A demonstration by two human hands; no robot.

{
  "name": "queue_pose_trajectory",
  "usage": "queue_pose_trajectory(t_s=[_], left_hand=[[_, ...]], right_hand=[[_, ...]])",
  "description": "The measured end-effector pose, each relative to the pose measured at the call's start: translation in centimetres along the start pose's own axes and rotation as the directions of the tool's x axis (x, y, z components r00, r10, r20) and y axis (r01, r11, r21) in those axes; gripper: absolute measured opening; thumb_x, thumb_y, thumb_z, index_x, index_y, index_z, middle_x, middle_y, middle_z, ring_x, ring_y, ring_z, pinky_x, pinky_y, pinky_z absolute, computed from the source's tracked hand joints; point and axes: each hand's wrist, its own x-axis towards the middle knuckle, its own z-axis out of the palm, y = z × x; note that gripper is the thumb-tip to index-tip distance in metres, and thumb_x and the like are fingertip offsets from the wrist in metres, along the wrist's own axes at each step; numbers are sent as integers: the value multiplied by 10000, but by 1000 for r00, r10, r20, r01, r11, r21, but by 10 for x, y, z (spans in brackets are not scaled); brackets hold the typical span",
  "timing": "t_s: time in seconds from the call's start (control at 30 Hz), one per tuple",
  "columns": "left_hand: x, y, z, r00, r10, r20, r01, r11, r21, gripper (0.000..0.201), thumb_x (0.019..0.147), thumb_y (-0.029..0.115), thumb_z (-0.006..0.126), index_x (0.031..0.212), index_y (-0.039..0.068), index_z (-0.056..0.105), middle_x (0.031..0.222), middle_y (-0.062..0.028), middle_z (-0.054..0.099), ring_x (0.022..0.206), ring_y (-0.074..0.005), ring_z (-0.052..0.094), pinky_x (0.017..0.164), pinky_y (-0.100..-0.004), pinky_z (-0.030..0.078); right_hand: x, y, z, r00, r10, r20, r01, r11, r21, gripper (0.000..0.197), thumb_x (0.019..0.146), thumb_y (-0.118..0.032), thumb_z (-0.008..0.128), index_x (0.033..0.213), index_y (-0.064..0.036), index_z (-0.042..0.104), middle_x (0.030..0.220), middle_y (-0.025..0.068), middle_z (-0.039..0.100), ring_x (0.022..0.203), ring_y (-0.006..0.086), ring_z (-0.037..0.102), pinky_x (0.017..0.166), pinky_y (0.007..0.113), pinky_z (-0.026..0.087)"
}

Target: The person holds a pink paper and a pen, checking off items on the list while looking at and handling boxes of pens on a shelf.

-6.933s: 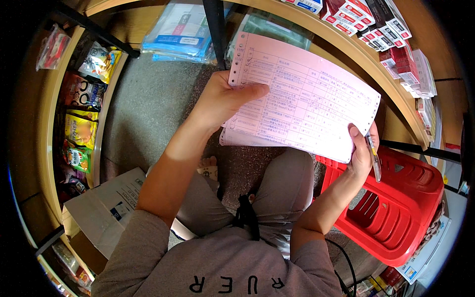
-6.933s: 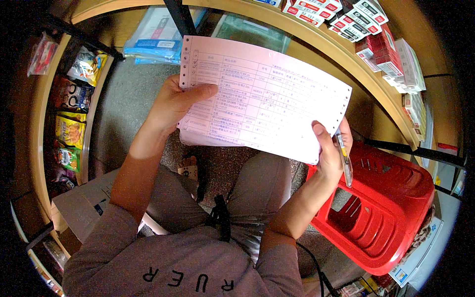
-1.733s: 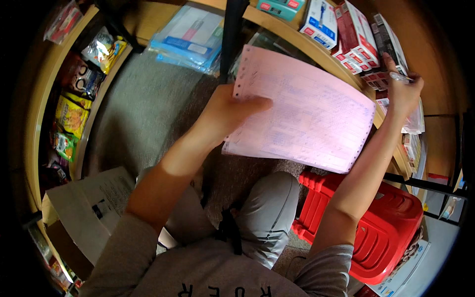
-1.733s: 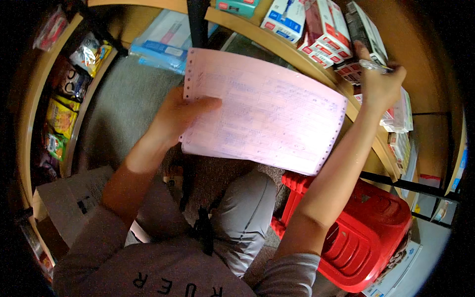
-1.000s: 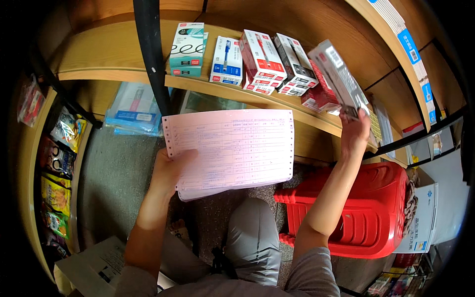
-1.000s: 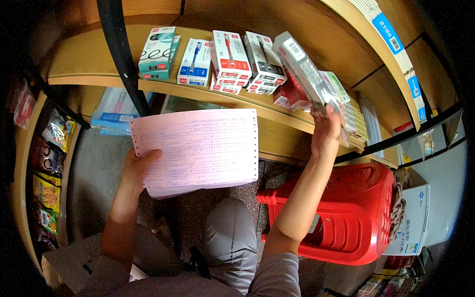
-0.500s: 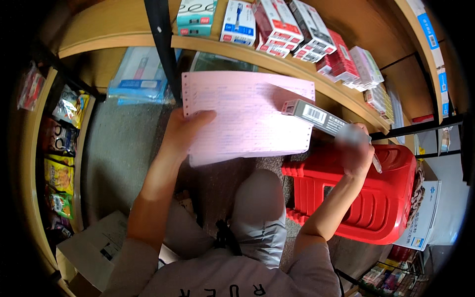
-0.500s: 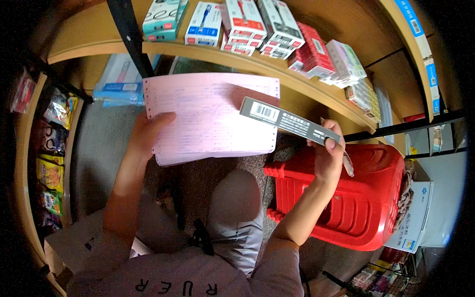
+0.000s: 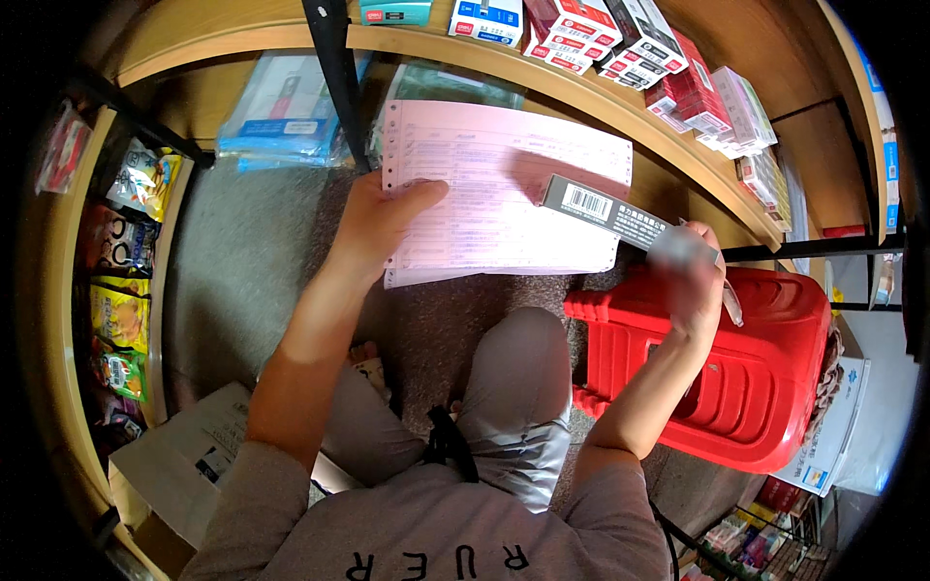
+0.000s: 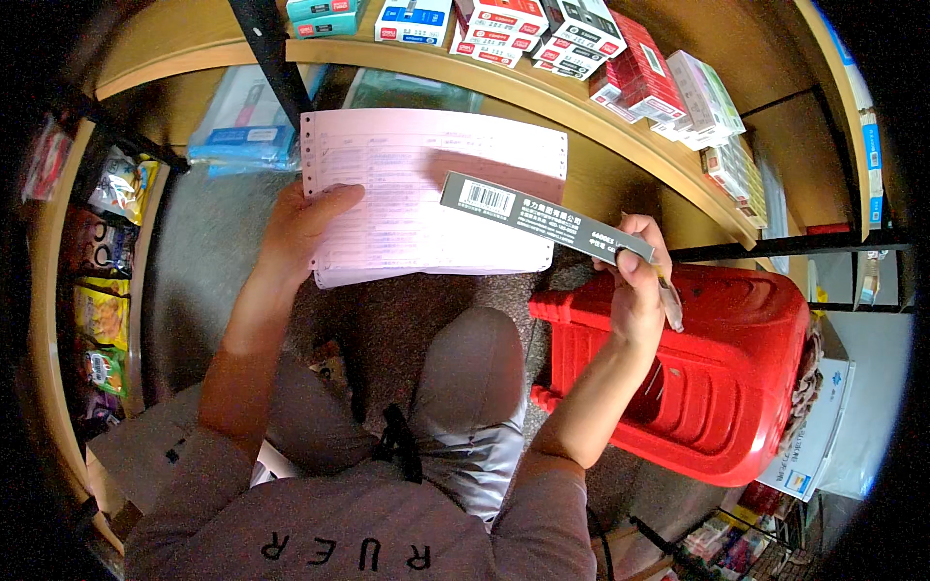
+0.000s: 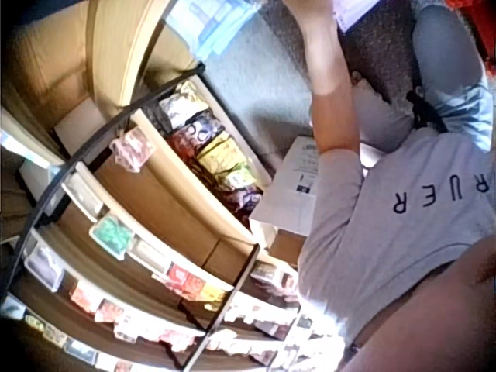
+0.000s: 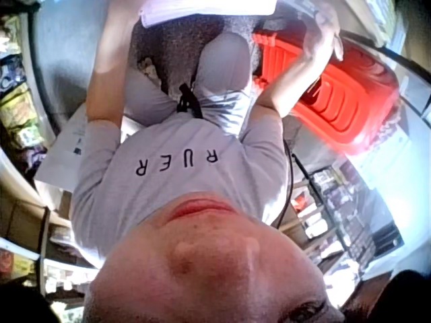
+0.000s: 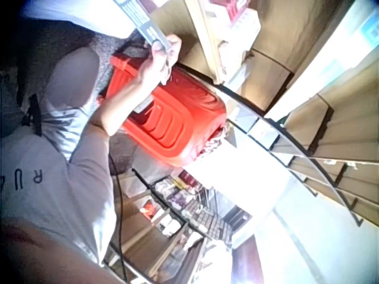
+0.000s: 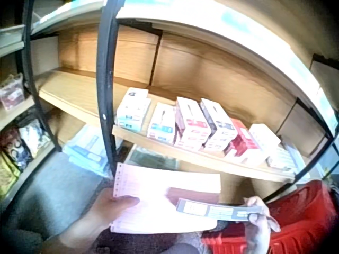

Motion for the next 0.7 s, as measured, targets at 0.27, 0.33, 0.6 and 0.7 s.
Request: queue_pose_trajectory(t_s=[0.27,0.33,0.6,0.7], left_hand=[[0,-5,-2,999,32,5,-32,999,5,238,730,76,592,920,-65,565,833,-110,603,726,-145,578,641,-257,465],[1,-2,-1,999,40,11,-40,999,6,243,732,79,591,926,-64,563,838,-113,603,729,-147,580,645,-259,466],[-3,0,-2,999,35,-1,-35,999,-17,248,766,81,561,957,-76,545,854,-128,604,704,-144,588,625,-254,484],[-4,4,-1,998,54,17,-53,998,-44,236,769,79,560,951,-71,552,853,-124,606,702,-140,588,621,-253,482]], right_hand=[[-8,-6,5,999,-45,-29,43,996,-75,455,615,-410,606,838,-41,463,709,31,483,635,118,460,583,214,360],[-12,-11,-2,998,-62,-8,61,994,-92,457,634,-399,597,868,-32,459,739,38,498,678,122,470,649,223,356],[-23,-19,-6,996,-44,72,47,998,-42,521,624,-368,624,935,-6,417,824,84,498,777,153,487,718,240,358],[-24,-20,-8,996,-37,80,39,999,-31,546,605,-382,632,934,-5,414,828,91,490,767,157,484,711,239,361]])
